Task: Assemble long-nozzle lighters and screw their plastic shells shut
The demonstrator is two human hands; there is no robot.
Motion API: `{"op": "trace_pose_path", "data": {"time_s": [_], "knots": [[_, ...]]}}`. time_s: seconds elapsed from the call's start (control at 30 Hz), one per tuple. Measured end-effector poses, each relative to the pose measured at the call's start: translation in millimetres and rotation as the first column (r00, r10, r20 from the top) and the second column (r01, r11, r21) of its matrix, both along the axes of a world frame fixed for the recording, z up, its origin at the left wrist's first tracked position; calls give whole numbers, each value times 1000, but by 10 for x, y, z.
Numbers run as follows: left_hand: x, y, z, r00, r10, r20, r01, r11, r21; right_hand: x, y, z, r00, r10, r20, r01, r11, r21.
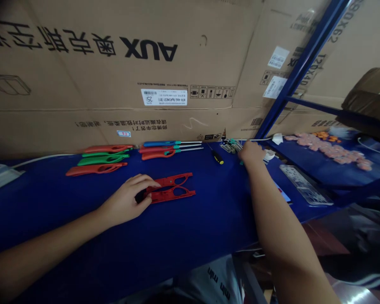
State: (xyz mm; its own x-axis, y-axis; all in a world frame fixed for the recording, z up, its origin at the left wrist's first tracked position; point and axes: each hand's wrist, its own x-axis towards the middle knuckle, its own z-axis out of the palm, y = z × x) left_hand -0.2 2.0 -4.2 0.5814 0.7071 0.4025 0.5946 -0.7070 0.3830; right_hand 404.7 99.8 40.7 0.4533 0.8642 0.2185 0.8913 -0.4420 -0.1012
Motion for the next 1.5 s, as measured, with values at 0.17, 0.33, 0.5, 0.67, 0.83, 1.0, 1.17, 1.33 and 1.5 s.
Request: {"op": "trace_pose_path", "data": {"time_s": [0.17, 0.33, 0.5, 0.67, 0.83, 1.0, 1.17, 1.33, 1.5], "knots": [[11, -14, 41, 999, 23, -26, -23, 999, -25, -142, -106, 161, 999, -7, -38, 11, 994, 111], [-11, -105, 204, 987, 34, -157, -46, 996, -73, -425, -175, 306, 956, 285, -77, -257, 932, 257], [-88, -248, 363, 964, 70, -257, -102, 989, -111, -868, -325, 323, 690, 692, -211, -565, 698, 440], [-216, -320, 359, 952, 116, -282, -158, 979, -132, -1280, -667, 242, 319, 905, -283, -774, 421, 472], [-277, -328, 366, 946, 143, -292, -183, 977, -113, -1425, -809, 52, 169, 931, -325, -803, 321, 502], [-241, -330, 320, 981, 171, -87, -172, 985, -5, -1432, -830, -54, 101, 920, -379, -824, 291, 487], [-211, -314, 144, 974, 210, 88, -214, 976, 38, -1474, -890, -56, 66, 911, -408, -843, 269, 465], [-181, -329, 125, 936, 320, 148, -320, 947, -26, -1465, -909, -80, 68, 916, -396, -850, 261, 457], [-153, -353, 171, 942, 298, 152, -302, 953, 5, -1434, -902, -70, 18, 951, -309, -862, 171, 476]]}}
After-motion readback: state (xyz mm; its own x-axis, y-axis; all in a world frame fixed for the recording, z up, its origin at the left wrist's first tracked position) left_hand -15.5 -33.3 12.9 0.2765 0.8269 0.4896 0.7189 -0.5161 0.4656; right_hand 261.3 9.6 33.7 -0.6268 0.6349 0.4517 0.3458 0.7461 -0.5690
